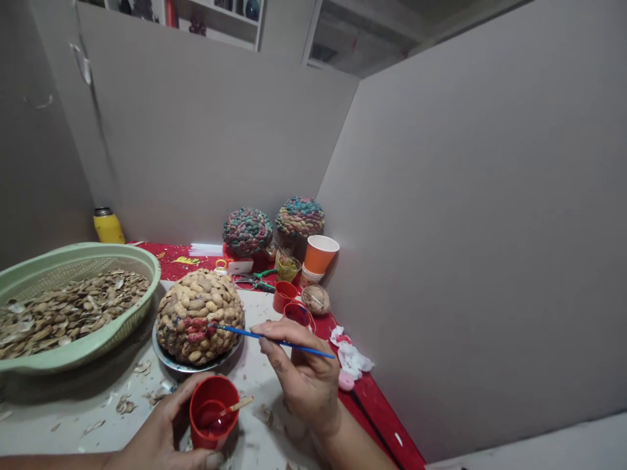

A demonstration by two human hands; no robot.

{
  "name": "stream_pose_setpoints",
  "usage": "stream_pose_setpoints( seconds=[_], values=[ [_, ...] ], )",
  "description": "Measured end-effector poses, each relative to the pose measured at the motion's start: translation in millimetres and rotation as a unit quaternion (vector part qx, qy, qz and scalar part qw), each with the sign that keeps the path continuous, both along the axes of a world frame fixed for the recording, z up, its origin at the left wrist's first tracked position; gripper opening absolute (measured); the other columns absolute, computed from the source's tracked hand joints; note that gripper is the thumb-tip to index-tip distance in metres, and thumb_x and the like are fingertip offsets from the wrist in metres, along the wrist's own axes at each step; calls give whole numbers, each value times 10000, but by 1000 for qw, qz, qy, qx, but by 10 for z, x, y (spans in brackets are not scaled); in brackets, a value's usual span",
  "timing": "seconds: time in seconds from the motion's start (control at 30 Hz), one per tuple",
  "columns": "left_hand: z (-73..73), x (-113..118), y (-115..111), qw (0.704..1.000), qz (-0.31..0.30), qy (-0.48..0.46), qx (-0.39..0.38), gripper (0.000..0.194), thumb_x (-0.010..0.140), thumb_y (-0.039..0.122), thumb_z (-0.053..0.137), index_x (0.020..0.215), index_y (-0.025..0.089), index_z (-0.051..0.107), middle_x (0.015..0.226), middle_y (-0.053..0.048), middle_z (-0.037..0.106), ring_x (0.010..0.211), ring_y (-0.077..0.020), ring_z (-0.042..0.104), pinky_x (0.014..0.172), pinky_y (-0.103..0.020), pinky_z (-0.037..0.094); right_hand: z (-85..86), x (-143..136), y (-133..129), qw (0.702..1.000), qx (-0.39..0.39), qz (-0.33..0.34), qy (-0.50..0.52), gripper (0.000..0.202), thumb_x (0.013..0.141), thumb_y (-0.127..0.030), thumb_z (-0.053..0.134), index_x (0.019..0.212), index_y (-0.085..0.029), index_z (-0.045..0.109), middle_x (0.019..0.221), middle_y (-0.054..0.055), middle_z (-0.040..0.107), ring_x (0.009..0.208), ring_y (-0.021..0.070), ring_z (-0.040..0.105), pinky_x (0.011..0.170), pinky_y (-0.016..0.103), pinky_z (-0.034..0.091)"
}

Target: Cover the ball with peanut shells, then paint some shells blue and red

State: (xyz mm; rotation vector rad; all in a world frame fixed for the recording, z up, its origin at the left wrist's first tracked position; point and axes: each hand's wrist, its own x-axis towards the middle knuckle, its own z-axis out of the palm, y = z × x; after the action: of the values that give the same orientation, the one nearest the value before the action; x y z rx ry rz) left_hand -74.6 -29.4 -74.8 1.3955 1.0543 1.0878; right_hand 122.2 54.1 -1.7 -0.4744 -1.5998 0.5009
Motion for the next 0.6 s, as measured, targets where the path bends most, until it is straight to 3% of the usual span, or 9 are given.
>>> stream_pose_setpoints(
  seconds=[0.1, 0.27, 0.43, 0.6],
  values=[
    [-40, -15, 12, 1000, -1, 9, -10, 698, 600, 282, 829, 1239, 187, 567, 1217, -118, 699, 1115, -302, 656, 1003, -379, 503, -54, 4, 10, 1000, -15, 15, 4, 248, 853, -78, 701, 999, -275, 746, 933, 50, 792, 812, 217, 746, 583, 307, 620],
    [-71, -15, 18, 1000, 2, 12, -10, 684, 592, 213, 825, 1231, 207, 581, 1203, -84, 711, 1101, -283, 665, 990, -354, 515, -104, -84, 10, 998, -32, 48, -2, 278, 865, -68, 692, 1018, -292, 748, 967, 43, 793, 838, 203, 743, 575, 275, 610],
    [-135, -28, 22, 999, 8, 31, 2, 708, 584, 165, 800, 1255, 205, 577, 1251, -107, 703, 1146, -304, 658, 1025, -378, 503, -87, -183, 23, 996, -63, 56, 8, 193, 869, -133, 709, 982, -276, 771, 923, 41, 799, 738, 187, 736, 542, 259, 606],
    [-196, -46, 56, 1000, 4, 11, 22, 716, 575, 175, 806, 1258, 196, 594, 1281, -136, 691, 1174, -322, 648, 1041, -403, 490, -96, -101, 81, 995, -87, 36, 12, 172, 882, -141, 698, 982, -263, 768, 916, 43, 788, 638, 136, 687, 529, 219, 591]
  ],
)
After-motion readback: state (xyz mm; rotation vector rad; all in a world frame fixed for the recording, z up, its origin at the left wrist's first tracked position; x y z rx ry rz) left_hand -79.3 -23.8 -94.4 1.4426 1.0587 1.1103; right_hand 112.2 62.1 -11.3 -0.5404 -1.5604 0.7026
